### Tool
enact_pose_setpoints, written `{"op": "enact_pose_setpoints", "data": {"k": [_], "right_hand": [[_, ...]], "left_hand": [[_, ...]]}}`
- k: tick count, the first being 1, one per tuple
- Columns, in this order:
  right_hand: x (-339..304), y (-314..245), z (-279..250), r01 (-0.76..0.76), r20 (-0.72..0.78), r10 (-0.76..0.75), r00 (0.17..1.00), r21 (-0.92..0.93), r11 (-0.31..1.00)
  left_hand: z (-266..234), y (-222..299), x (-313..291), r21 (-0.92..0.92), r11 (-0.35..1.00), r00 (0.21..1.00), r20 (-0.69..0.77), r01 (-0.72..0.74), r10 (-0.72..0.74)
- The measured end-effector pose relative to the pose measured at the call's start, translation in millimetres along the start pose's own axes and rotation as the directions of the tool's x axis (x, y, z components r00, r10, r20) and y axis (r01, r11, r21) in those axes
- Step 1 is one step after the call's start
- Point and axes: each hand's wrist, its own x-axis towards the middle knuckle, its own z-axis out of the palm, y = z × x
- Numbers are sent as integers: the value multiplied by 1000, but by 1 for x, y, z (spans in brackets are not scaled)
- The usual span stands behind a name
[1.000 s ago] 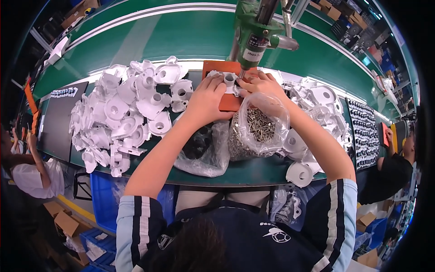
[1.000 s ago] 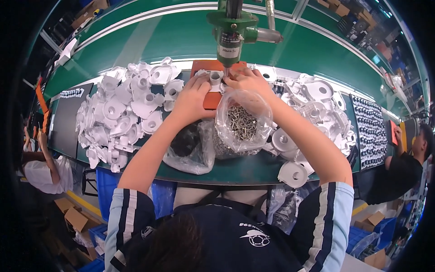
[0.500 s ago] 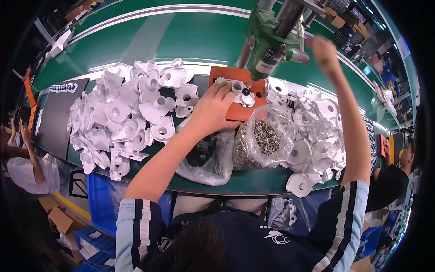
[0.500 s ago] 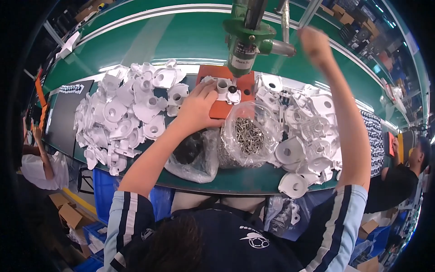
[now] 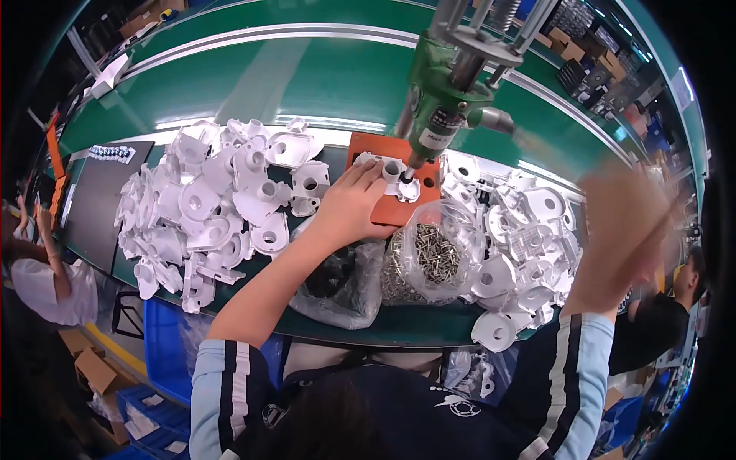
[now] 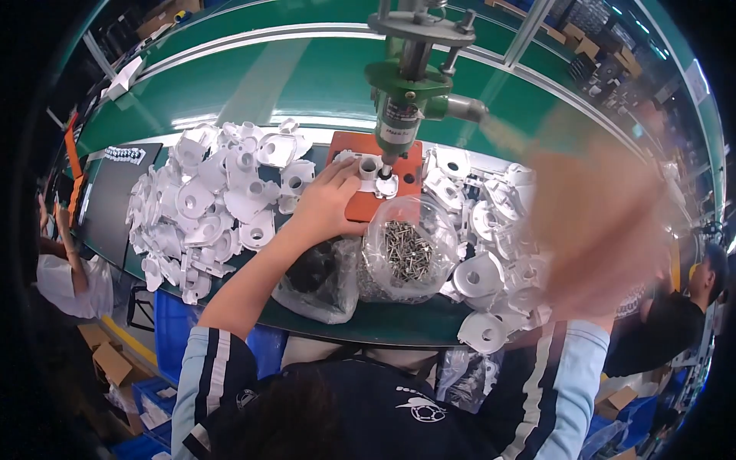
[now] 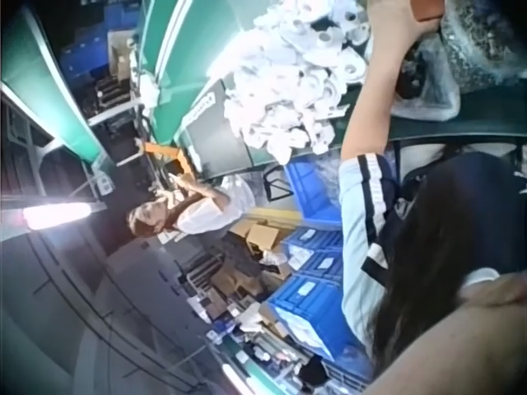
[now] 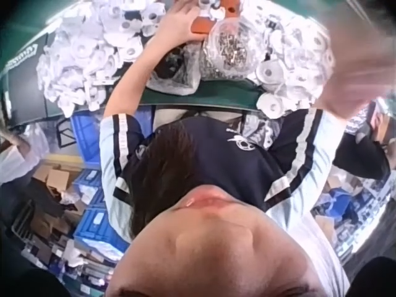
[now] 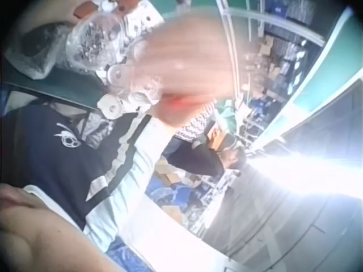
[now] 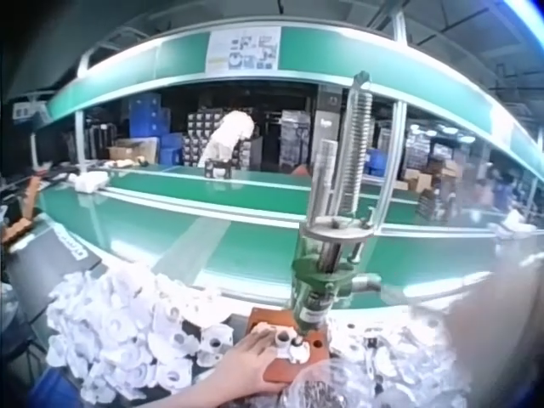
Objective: Assembling small white plastic components using a manual press on a factory assembly line.
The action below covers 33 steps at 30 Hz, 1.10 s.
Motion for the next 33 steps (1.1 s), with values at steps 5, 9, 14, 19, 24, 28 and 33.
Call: {"op": "enact_pose_setpoints", "data": {"k": [5,9,14,19,24,28,33], "right_hand": [[24,-49,78,139,362,15,932,-395,908],[43,-34,13,284,10,-286,958,88,955],[129,26,-66,311,-723,120,680,432,846],[105,21,2,-120,-726,178,664,131,984],[16,-32,68,8,-511,-92,855,-166,986],[-2,-28,115,39,-249,-126,960,-325,945],[-18,-5,121,-43,-408,-128,904,-386,922]], "left_hand": [[10,10,12,-111,992,999,11,51,-50],[-7,-6,23,-233,919,940,202,319,-275],[21,-15,53,-91,982,960,243,168,-141],[-8,-16,65,-48,999,957,291,5,9],[-48,-17,69,117,993,940,341,-10,-31],[-52,-32,67,45,981,900,392,190,-193],[-57,-63,53,131,969,936,261,209,-237]]}}
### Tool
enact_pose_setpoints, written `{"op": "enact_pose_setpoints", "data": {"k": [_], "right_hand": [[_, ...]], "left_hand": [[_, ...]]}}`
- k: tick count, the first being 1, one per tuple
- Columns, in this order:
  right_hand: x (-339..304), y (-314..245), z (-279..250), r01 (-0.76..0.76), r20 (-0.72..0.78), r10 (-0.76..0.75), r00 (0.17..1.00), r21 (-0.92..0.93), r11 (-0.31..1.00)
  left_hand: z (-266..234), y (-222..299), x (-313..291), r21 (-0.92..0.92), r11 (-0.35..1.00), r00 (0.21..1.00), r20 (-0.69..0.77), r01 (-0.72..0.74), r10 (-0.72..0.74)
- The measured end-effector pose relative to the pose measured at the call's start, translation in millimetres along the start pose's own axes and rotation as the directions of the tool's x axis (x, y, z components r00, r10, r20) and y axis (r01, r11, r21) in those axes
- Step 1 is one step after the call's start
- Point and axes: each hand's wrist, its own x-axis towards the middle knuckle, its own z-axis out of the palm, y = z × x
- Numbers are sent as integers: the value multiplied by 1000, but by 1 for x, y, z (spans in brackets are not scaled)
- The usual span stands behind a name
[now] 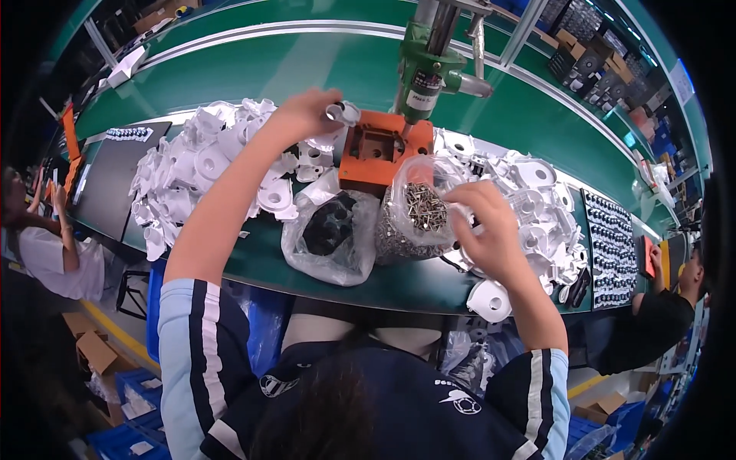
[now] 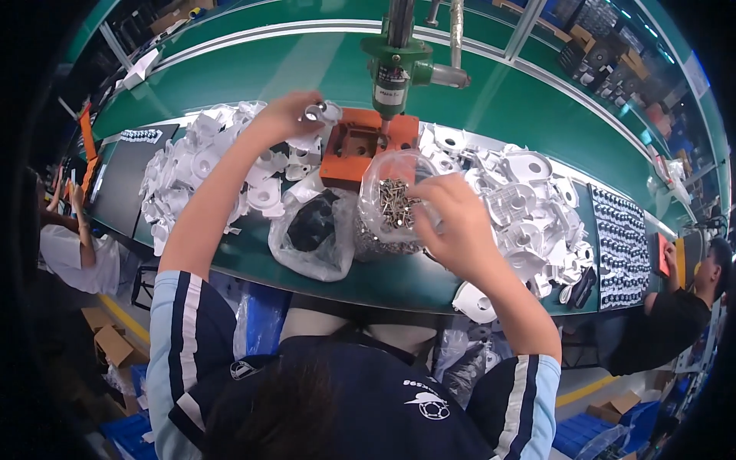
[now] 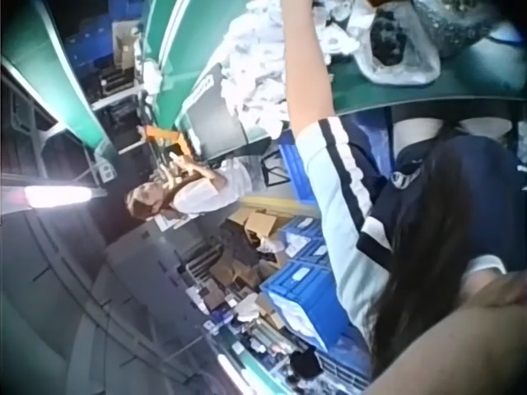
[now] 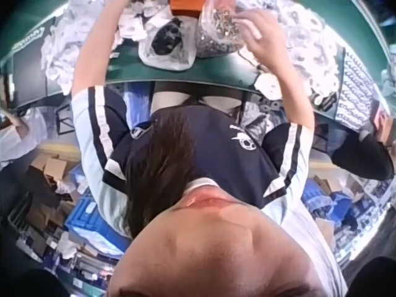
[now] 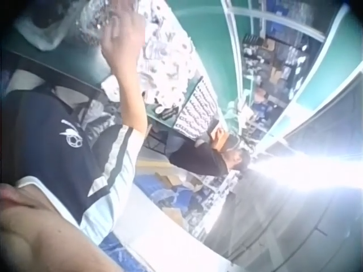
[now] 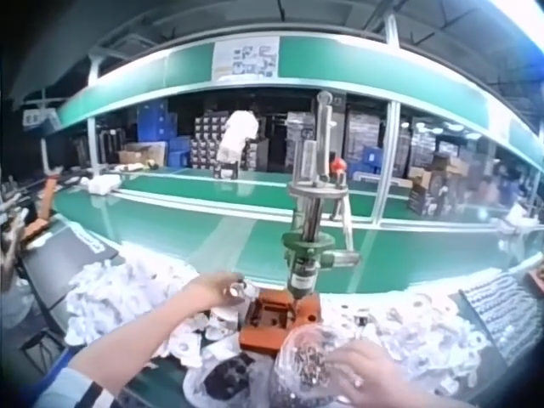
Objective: Assembling small white plastic components using a manual press on a factory assembly line.
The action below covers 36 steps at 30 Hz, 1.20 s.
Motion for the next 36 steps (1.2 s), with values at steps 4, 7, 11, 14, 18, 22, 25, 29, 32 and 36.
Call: {"op": "enact_pose_setpoints", "data": {"k": [4,7,11,14,18,22,25,29,32,36], "right_hand": [[-12,29,-19,-175,-166,132,977,-285,942],[-20,45,-22,-265,-104,245,964,-448,854],[-37,60,-29,-307,-55,343,938,-598,741],[-50,73,-36,-271,14,380,925,-677,684],[-44,78,-48,-344,-145,353,924,-718,606],[-47,83,-61,-380,-129,389,912,-620,686],[-53,86,-67,-404,-171,370,913,-492,771],[-61,88,-78,-385,-226,315,922,-420,822],[-51,68,-78,-296,-405,163,900,-293,909],[-28,11,-42,104,-425,-175,888,-185,977]], "left_hand": [[15,-36,21,-123,992,946,-321,0,-40],[25,-58,35,-240,970,843,-530,-38,-98],[39,-58,40,-85,988,984,-114,125,-135],[48,-59,16,293,932,968,68,212,-241],[16,-29,-5,439,832,861,211,339,-463],[26,-45,-6,167,927,931,91,336,-353],[10,-45,-17,-482,828,952,47,287,-303],[-4,-14,-42,-843,472,947,124,258,-297],[-11,49,-77,-971,-238,908,129,34,-399],[20,102,-112,-528,-849,920,341,19,-191]]}}
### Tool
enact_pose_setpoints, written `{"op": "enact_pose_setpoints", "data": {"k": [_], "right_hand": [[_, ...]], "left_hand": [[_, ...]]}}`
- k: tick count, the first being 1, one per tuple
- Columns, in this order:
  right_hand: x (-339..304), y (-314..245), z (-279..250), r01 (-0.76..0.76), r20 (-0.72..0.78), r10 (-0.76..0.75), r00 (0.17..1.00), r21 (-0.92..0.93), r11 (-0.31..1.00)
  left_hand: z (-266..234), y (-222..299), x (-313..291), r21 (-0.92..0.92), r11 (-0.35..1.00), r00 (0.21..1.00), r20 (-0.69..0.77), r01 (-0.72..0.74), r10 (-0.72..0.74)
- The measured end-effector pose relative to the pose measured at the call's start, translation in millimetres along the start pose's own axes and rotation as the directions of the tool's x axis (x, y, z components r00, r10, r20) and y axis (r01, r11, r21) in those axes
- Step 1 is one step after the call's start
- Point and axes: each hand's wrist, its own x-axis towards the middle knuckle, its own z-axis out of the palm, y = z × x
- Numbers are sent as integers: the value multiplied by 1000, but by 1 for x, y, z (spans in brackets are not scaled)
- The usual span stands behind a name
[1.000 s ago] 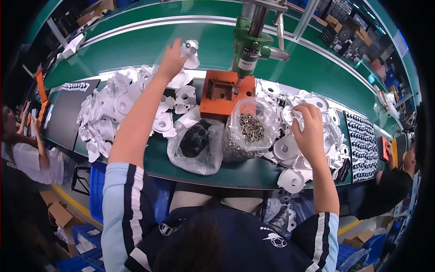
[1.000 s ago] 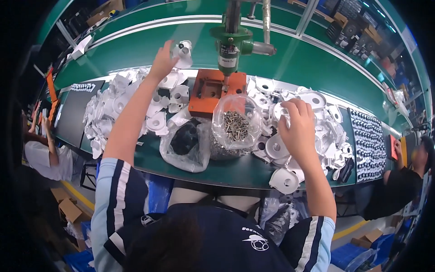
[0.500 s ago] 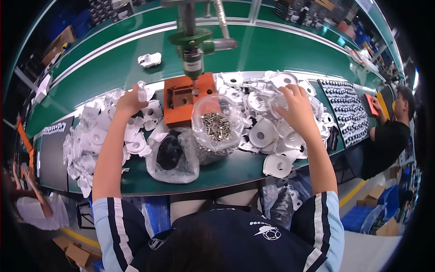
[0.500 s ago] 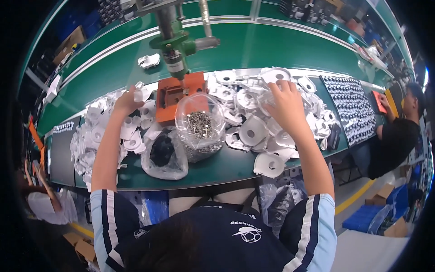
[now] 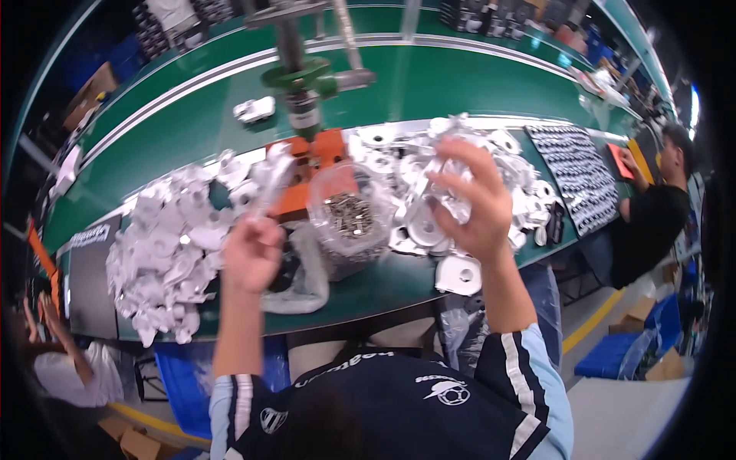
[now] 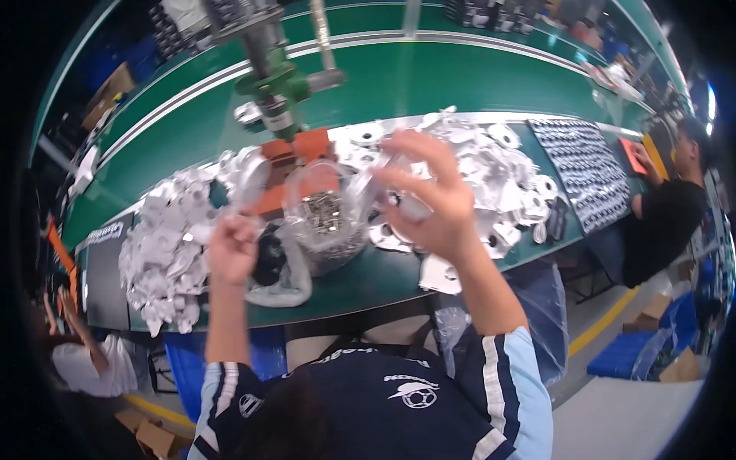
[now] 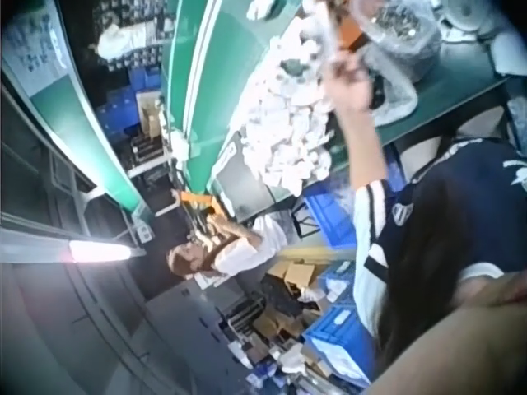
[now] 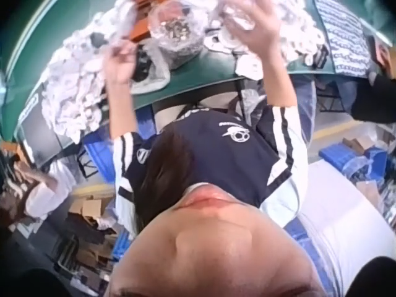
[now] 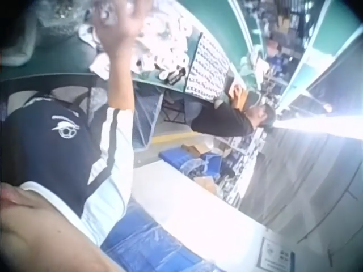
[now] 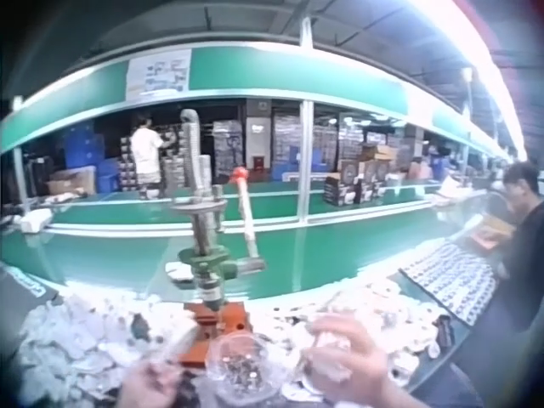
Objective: Assembling small white plastic components using a manual press on a factory assembly line.
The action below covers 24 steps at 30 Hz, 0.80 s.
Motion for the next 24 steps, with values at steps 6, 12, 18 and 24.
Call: {"op": "enact_pose_setpoints", "data": {"k": [6,12,18,24], "right_hand": [[10,-49,54,193,-17,-193,981,204,960],[8,-64,66,192,201,-270,942,339,921],[-9,-80,79,135,369,-315,875,439,888],[-5,-79,82,-207,462,-158,873,644,736]], "left_hand": [[39,-61,-53,117,913,907,121,391,-404],[21,-52,-72,768,629,964,63,119,-260],[-8,-81,-83,262,952,968,149,159,-203],[-2,-78,-88,289,954,959,237,81,-153]]}}
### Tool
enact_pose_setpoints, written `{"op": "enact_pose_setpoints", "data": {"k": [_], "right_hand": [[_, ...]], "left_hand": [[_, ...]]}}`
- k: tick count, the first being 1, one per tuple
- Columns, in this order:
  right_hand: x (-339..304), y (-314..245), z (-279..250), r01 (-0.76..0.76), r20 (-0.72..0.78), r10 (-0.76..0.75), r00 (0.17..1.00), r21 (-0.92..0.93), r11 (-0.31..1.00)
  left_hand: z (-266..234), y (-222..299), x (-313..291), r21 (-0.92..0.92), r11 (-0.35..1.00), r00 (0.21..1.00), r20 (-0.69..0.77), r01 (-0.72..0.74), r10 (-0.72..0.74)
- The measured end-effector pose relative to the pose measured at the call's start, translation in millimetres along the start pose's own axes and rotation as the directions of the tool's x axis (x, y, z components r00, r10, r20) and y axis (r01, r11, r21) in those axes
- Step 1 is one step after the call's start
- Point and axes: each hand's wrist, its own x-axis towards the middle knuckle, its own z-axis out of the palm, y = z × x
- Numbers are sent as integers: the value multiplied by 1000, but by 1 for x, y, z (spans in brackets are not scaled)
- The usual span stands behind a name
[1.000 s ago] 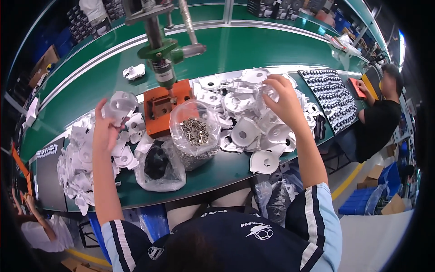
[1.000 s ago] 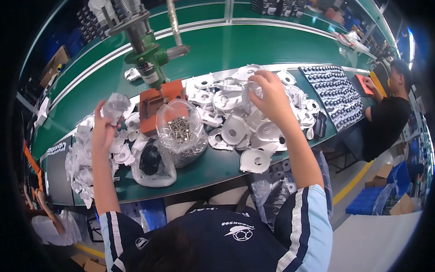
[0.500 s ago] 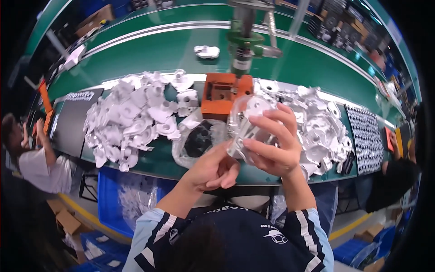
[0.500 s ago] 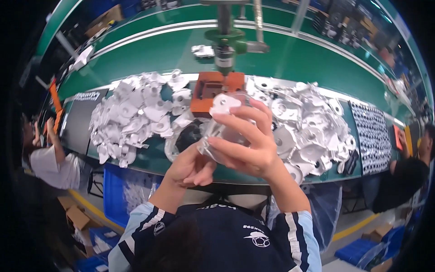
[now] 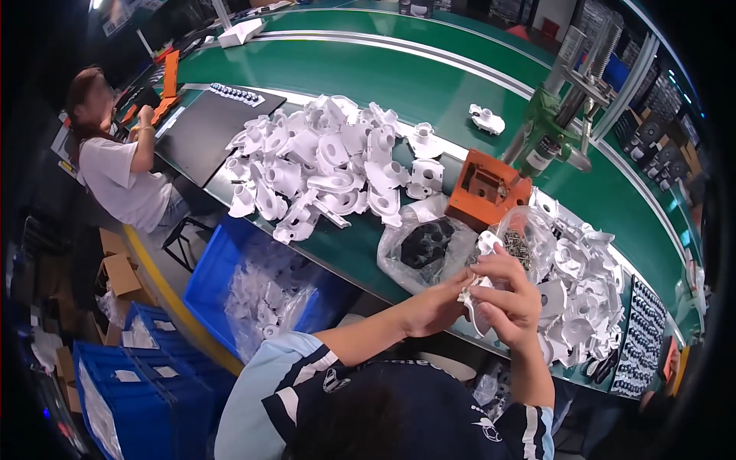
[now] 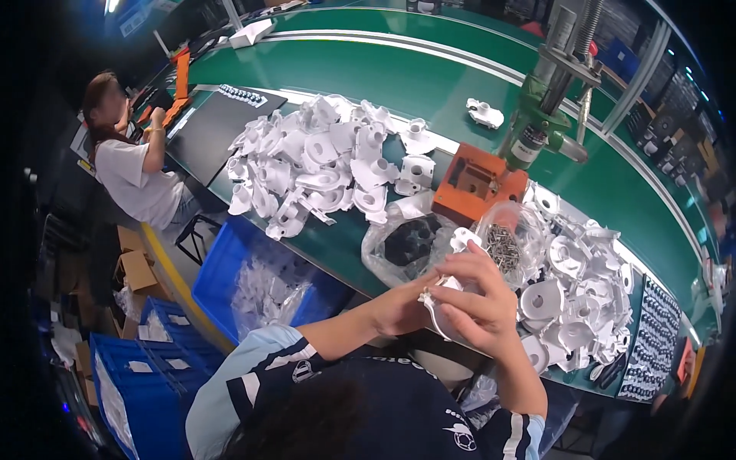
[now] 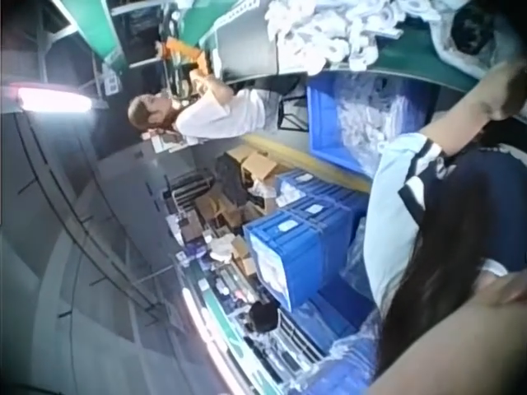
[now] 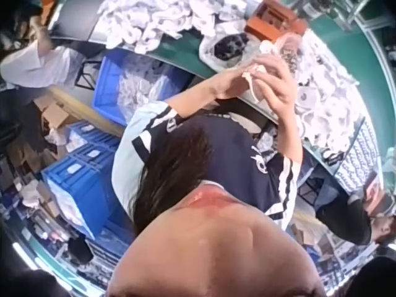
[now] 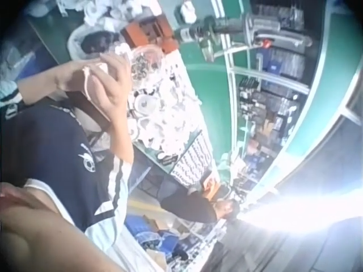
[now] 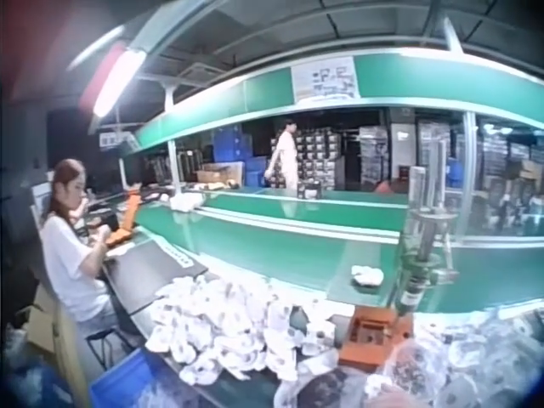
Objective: Assembling small white plastic components using a manual press on a factory assembly line.
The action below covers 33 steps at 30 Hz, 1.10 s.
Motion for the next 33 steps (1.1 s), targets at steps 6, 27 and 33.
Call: {"op": "enact_pose_setpoints", "data": {"k": [6,27,33], "right_hand": [[-3,-3,-3,-114,-159,167,973,295,949],[1,20,1,-18,16,23,1000,-277,961],[-2,20,16,80,65,-56,996,-482,872]], "left_hand": [[-2,-1,17,-259,964,995,-52,68,-84],[0,22,9,23,999,972,-231,-31,36],[-9,30,1,246,965,986,-118,-87,119]]}}
